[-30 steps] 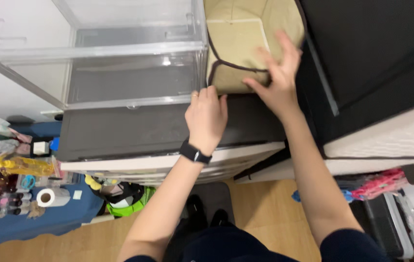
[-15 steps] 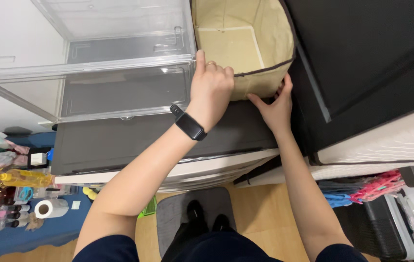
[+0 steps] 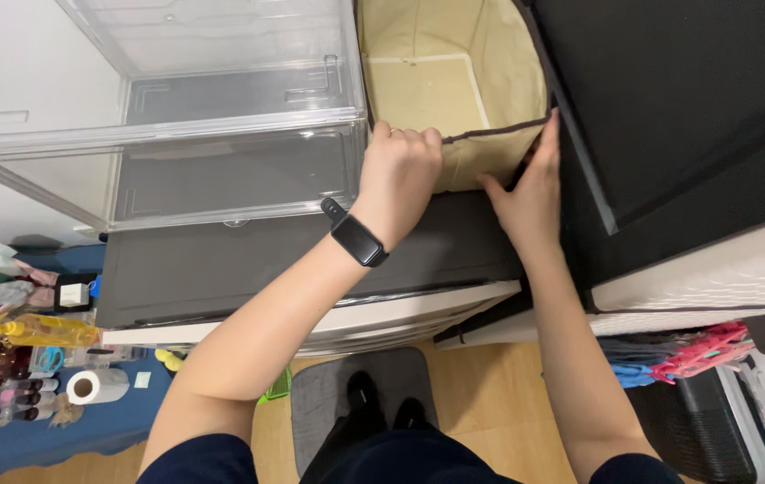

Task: The person wipes a dark shelf surface with a small white wipe, then places a clear plastic storage box and a beige fabric storage bin onto the shelf. They adjust the bin's position and handle a roll of paper towels and a white bottle on a nearby table.

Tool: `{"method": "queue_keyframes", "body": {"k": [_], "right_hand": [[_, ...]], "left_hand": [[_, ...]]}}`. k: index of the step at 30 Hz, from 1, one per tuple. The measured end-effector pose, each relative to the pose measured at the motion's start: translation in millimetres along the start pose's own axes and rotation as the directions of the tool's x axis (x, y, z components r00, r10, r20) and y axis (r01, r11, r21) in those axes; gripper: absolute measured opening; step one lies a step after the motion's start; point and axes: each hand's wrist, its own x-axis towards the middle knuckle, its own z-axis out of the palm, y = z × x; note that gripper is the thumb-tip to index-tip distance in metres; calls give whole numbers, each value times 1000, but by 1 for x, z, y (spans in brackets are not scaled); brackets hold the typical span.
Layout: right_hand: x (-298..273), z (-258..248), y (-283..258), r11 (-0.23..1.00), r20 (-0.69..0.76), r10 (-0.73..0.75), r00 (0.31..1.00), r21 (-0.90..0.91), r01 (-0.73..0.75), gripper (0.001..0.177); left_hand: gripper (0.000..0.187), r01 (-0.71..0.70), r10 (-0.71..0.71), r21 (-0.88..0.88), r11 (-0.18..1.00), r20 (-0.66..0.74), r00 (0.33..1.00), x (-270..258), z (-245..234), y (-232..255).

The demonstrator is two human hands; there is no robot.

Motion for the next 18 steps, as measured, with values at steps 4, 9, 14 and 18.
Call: {"method": "queue_keyframes", "body": {"k": [4, 9, 14, 18], "right_hand": [[15, -20, -12, 985, 129, 150, 980, -101, -137, 101], [35, -29, -20, 965, 147, 203, 968, -197, -173, 46], [48, -44, -13, 948, 247, 292, 924, -204, -245, 19], [84, -41, 4, 975, 277, -47, 960, -195, 104, 24]], "left_hand": [[11, 32, -32, 13, 999, -7, 999, -1, -6, 4], [13, 86, -86, -20, 996, 2, 996, -1, -11, 2], [17, 125, -124, -41, 991, 28, 992, -4, -17, 6], [17, 139, -143, -90, 986, -41, 989, -8, -22, 9]]}}
